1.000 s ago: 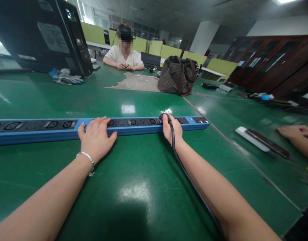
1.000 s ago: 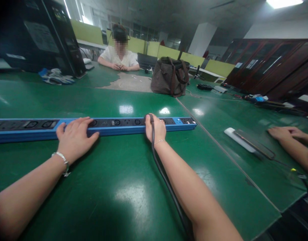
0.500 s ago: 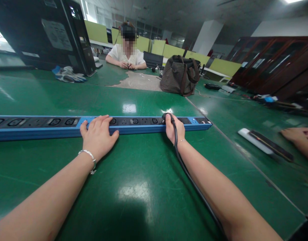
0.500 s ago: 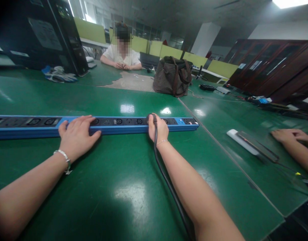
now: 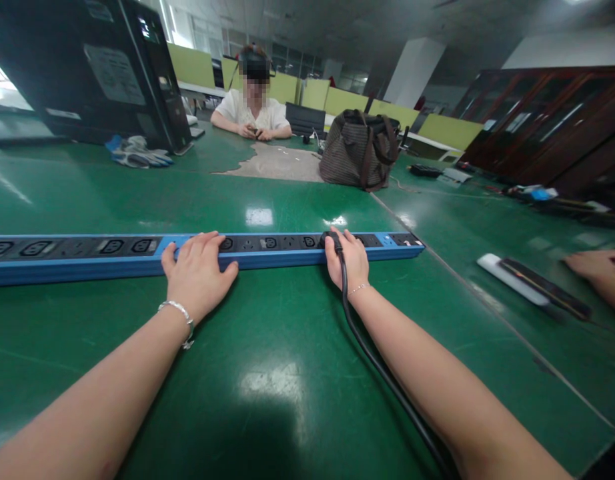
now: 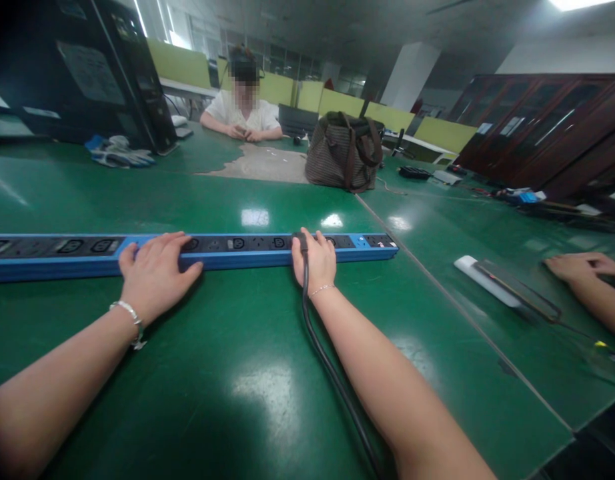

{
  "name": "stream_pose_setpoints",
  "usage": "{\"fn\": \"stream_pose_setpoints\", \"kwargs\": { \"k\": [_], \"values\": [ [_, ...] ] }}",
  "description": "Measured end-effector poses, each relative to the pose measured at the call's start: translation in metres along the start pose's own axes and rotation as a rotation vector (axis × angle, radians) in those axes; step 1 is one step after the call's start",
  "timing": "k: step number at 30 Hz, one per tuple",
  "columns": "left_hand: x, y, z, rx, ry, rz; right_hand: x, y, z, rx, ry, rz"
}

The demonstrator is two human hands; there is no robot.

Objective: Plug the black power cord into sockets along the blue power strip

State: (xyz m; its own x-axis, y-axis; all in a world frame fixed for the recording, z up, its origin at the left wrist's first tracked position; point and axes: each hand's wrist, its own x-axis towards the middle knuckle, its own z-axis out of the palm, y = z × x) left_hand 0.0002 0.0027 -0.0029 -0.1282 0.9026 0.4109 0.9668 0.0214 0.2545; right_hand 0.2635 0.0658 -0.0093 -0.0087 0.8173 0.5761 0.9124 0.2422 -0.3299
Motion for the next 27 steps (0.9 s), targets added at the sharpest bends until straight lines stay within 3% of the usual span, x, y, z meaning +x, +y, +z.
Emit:
{"fn": "stream_pose_setpoints", "kwargs": {
  "k": [11, 19, 27],
  "values": [
    [0.0, 0.0, 0.0, -0.001, 0.004, 0.004, 0.001, -0.009, -0.008, 0.001, -0.047, 0.073],
    [0.0, 0.0, 0.0, -0.002, 0.019, 0.008, -0.002, -0.008, 0.001, 0.021, 0.01, 0.097],
    [-0.001, 0.001, 0.0, 0.001, 0.025, 0.008, 0.002, -0.001, 0.003, 0.081, 0.02, 0.017]
  ]
}}
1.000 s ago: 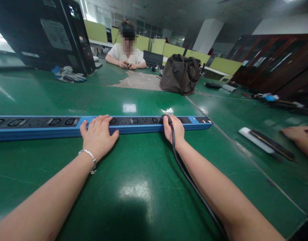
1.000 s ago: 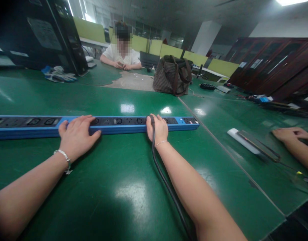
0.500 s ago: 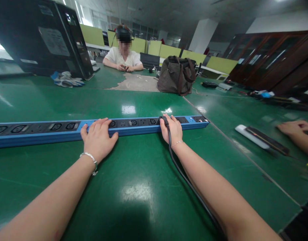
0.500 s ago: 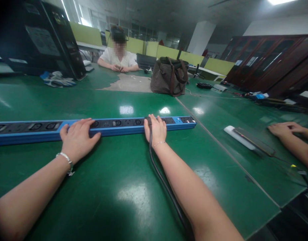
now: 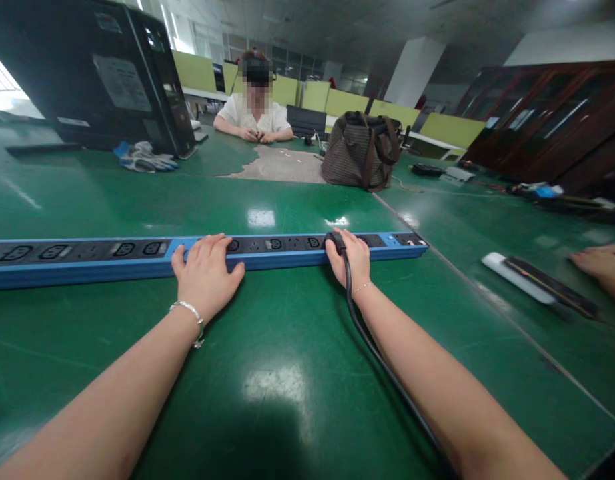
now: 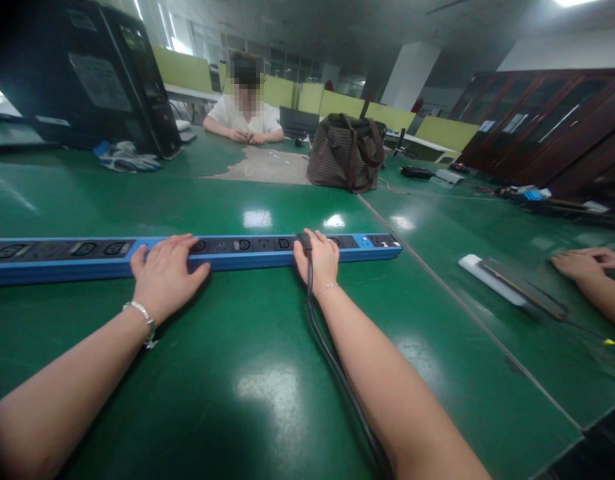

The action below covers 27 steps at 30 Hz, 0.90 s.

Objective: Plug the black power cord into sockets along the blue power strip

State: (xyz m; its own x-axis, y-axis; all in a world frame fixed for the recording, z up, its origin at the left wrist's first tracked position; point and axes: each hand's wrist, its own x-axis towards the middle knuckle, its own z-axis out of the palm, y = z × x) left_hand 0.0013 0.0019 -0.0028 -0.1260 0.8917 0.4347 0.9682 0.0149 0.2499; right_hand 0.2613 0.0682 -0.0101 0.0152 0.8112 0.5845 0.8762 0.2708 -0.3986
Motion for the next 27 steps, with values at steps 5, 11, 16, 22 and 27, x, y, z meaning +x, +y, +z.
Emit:
{"fn": "stream_pose_setpoints", "kwargs": {
  "k": [5, 11, 16, 22, 27],
  "values": [
    [0.0, 0.0, 0.0, -0.003, 0.001, -0.003, 0.005, 0.013, -0.007, 0.137, -0.042, -0.202],
    [-0.001, 0.0, 0.0, -0.009, -0.005, -0.008, 0.01, 0.016, -0.013, 0.127, -0.104, -0.22],
    [-0.001, 0.0, 0.0, -0.029, 0.007, -0.009, 0.013, 0.016, -0.018, 0.079, -0.185, -0.144],
    [0.0, -0.001, 0.0, -0.027, 0.0, -0.006, 0.013, 0.019, -0.015, 0.119, -0.185, -0.194],
    [0.0, -0.001, 0.001, -0.012, 0.001, -0.005, 0.01, 0.02, -0.009, 0.117, -0.156, -0.22]
  ]
}}
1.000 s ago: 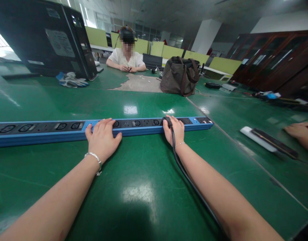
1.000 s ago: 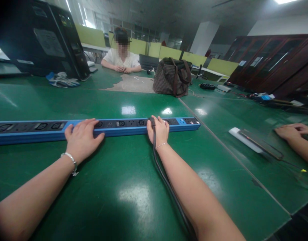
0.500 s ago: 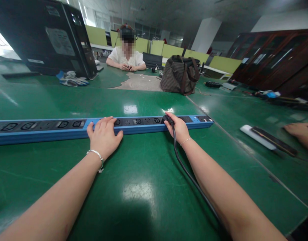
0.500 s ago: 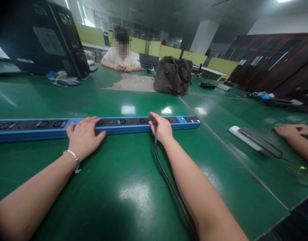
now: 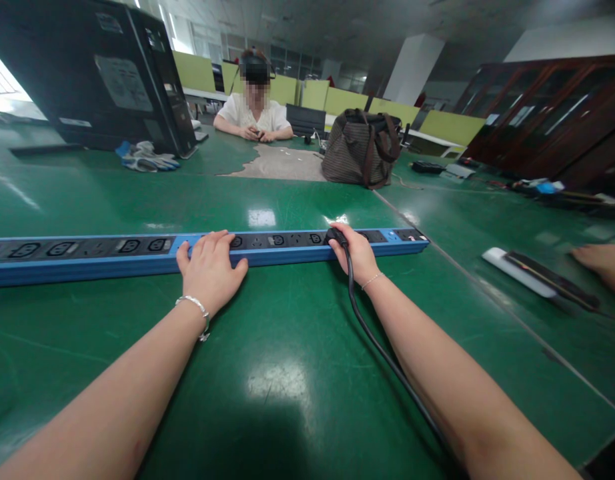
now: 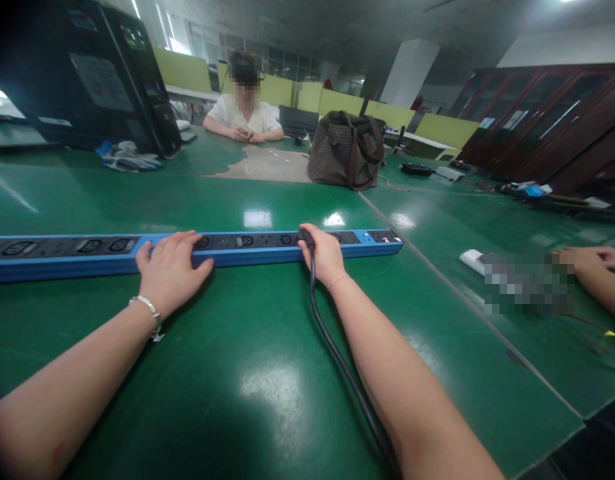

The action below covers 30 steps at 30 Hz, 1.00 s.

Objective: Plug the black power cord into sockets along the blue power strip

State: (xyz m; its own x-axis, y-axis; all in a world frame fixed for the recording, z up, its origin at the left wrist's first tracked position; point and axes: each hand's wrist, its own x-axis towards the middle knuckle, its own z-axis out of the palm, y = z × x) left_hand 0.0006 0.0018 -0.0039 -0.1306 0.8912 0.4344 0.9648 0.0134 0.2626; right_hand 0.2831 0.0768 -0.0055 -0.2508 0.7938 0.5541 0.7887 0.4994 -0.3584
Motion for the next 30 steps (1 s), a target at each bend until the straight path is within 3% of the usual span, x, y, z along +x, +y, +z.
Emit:
{"fn": "stream_pose_setpoints", "kwargs": {
  "k": [4, 10, 13, 17, 21, 25, 30],
  "values": [
    [0.0, -0.001, 0.002, 0.002, 0.018, 0.008, 0.001, 0.0, 0.002, 0.042, 0.007, 0.049],
    [0.0, -0.001, 0.001, 0.013, 0.008, 0.009, 0.007, 0.009, -0.004, 0.225, 0.257, 0.232],
    [0.0, 0.0, 0.0, 0.016, 0.005, 0.006, 0.008, 0.006, -0.007, 0.25, 0.253, 0.237],
    [0.0, 0.001, -0.001, 0.014, 0.0, 0.002, 0.008, -0.022, 0.0, 0.303, 0.162, 0.166],
    [0.0, 0.001, -0.001, 0.003, 0.01, 0.004, 0.011, -0.066, 0.019, 0.369, -0.02, 0.124],
    [0.0, 0.0, 0.0, -0.012, 0.022, 0.008, 0.023, -0.102, 0.04, 0.402, -0.019, 0.122],
    [-0.001, -0.001, 0.001, -0.028, 0.034, 0.009, 0.032, -0.122, 0.056, 0.297, -0.081, 0.041]
  ]
}}
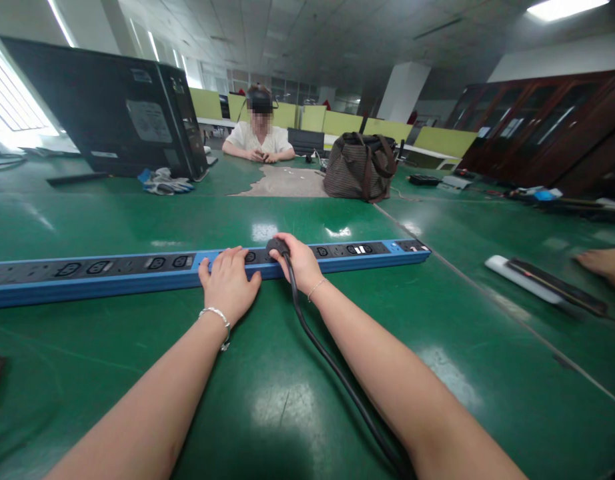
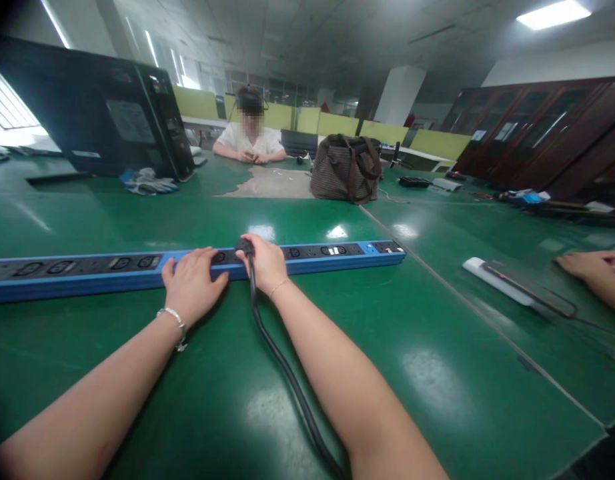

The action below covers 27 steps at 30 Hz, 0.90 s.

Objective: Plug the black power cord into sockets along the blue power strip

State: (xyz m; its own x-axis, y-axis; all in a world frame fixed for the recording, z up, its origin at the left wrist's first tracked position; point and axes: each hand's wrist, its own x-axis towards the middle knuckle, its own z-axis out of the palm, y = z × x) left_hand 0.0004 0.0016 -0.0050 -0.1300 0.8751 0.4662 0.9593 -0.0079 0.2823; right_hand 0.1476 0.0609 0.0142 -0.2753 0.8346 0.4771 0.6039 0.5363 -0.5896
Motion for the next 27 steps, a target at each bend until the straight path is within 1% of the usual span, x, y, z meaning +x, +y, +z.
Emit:
{"fn": "stream_pose_setpoints", "kwargs": {
  "k": [2, 5, 9, 12, 17, 22, 27],
  "values": [
    [0.0, 0.0, 0.001, -0.011, 0.008, 0.003, 0.0, -0.003, 0.002, -0.067, -0.02, -0.006],
    [0.0, 0.0, 0.002, -0.023, 0.021, 0.002, -0.001, -0.01, 0.003, -0.144, -0.028, 0.024],
    [0.0, -0.001, 0.002, -0.038, 0.019, -0.002, -0.002, -0.025, 0.008, -0.283, -0.058, -0.008],
    [0.0, -0.001, 0.002, -0.045, 0.019, -0.007, -0.005, -0.031, 0.012, -0.349, -0.034, -0.02],
    [-0.001, 0.0, 0.001, -0.049, 0.023, -0.003, -0.01, -0.024, 0.013, -0.333, -0.027, 0.0],
    [0.0, -0.001, 0.001, -0.046, 0.02, 0.001, -0.011, -0.02, 0.008, -0.336, -0.056, -0.039],
    [0.0, 0.0, 0.001, -0.036, 0.02, 0.0, -0.016, -0.011, 0.0, -0.362, -0.126, -0.079]
  ]
}}
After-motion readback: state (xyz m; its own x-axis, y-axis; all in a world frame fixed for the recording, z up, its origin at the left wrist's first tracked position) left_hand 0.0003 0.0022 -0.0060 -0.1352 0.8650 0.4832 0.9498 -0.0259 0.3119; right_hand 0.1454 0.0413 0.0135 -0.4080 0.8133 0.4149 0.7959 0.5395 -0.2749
